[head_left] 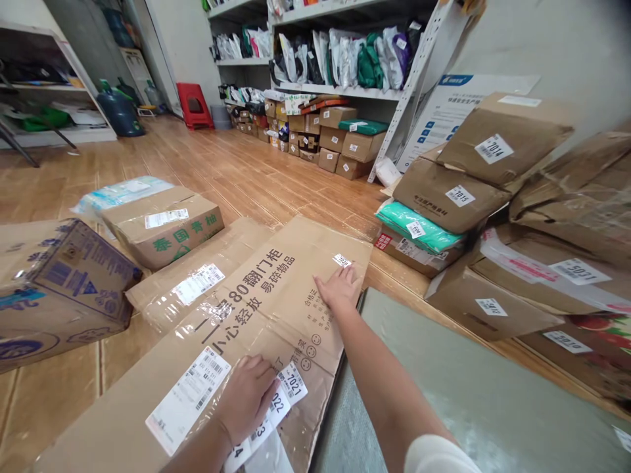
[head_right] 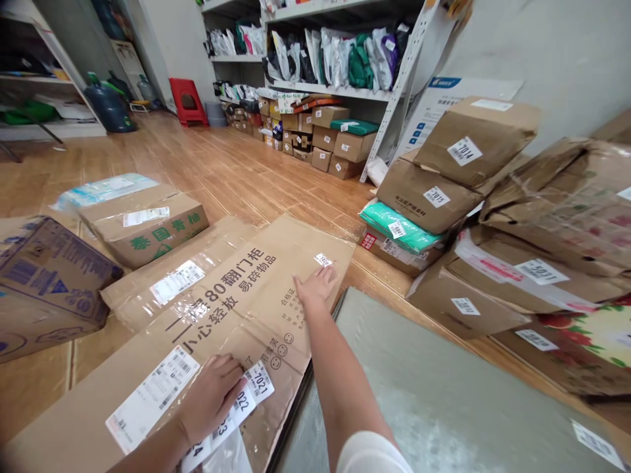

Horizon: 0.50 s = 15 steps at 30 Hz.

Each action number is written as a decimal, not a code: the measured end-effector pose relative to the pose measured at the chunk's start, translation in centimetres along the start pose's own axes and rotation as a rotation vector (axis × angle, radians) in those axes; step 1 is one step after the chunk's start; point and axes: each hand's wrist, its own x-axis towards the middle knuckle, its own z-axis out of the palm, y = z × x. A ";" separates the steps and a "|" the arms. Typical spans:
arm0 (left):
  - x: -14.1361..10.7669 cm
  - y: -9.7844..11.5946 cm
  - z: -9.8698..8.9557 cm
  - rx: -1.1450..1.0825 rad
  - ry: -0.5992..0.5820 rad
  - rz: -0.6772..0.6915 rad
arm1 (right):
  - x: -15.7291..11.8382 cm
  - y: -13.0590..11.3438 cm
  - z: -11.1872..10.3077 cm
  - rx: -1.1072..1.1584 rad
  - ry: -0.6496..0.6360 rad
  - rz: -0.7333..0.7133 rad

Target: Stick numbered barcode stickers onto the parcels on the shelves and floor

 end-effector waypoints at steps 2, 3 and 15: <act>0.0 -0.2 0.0 0.020 -0.021 0.005 | -5.0 -0.9 0.3 0.205 0.124 -0.119; 0.1 -0.2 -0.2 0.026 -0.037 -0.002 | -8.3 -1.3 0.5 0.375 0.178 -0.176; -1.5 9.5 -4.5 -0.299 -0.234 -0.562 | -48.9 6.4 -7.2 0.701 -0.252 0.809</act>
